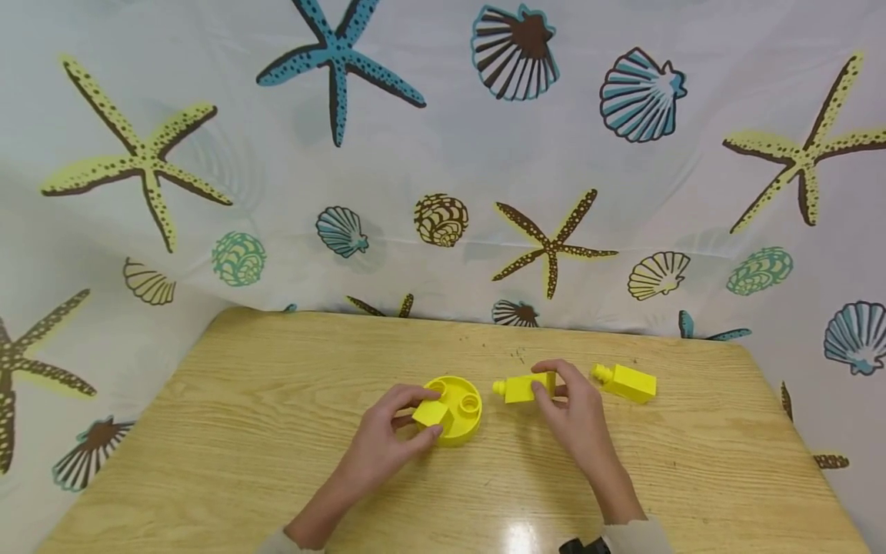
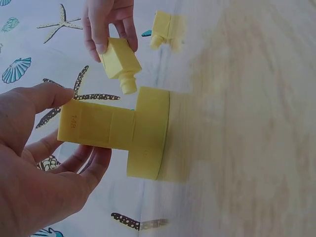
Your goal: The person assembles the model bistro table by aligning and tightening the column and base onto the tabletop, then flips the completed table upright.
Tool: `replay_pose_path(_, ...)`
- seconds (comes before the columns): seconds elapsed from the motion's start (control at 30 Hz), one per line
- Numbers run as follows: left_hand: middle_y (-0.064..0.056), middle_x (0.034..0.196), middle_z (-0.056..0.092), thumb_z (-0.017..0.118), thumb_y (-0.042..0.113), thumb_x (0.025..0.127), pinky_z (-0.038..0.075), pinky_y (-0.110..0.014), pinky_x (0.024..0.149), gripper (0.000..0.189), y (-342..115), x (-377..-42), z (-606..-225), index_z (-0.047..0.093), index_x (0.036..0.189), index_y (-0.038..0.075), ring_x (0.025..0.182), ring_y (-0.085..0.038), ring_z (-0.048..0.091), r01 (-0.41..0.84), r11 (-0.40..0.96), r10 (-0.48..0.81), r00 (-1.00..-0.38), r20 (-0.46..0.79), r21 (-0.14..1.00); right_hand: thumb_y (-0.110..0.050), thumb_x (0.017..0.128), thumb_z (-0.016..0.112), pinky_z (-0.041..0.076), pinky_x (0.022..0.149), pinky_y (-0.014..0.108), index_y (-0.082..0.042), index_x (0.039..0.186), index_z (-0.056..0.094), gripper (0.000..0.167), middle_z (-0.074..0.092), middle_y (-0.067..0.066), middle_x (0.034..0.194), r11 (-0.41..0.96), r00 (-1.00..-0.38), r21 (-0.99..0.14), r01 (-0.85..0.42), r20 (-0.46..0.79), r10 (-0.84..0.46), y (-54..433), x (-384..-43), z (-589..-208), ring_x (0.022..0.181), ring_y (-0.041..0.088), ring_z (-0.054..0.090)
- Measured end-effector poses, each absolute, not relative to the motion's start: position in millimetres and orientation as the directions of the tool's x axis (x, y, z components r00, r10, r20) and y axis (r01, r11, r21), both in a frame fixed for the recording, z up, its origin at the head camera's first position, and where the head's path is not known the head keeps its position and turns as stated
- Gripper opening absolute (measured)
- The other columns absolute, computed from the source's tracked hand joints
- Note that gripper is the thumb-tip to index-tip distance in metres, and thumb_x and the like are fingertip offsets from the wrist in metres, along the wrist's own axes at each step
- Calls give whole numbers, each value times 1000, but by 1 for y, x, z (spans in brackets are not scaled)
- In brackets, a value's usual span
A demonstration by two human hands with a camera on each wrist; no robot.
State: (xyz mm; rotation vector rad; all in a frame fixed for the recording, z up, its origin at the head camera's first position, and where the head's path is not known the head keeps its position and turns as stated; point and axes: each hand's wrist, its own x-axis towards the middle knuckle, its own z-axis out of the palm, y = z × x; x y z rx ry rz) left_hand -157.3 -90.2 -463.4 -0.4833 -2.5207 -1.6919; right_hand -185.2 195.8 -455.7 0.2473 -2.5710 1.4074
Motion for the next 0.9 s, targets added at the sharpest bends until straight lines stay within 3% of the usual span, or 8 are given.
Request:
replay_pose_path(0.4, -10, 133, 63, 72, -3, 91, 53, -41, 103, 43, -102, -163, -464, 65, 134, 5, 125, -30, 60, 259, 262, 178, -960, 217, 930, -16, 104, 64, 65, 74, 38, -7, 118, 69, 18, 66, 14, 120, 412, -944, -850, -328, 305, -123, 189, -183, -452, 89, 26, 75)
replay_pose_path(0.67, -14, 137, 62, 67, -5, 92, 49, -38, 107, 44, -108, -167, -464, 63, 136, 1, 130, -32, 57, 231, 218, 176, -965, 194, 948, 14, 86, 75, 63, 78, 29, -9, 133, 65, 52, 61, 16, 138, 360, -949, -882, -306, 253, -186, 186, -180, -445, 100, 32, 72)
replay_pose_path(0.9, -21, 137, 61, 69, -5, 93, 50, -39, 106, 44, -108, -168, -467, 61, 136, -2, 127, -35, 59, 237, 194, 184, -962, 202, 952, 11, 88, 74, 64, 76, 33, -8, 133, 64, 50, 63, 15, 135, 331, -914, -860, -387, 313, -257, 182, -177, -443, 95, 28, 74)
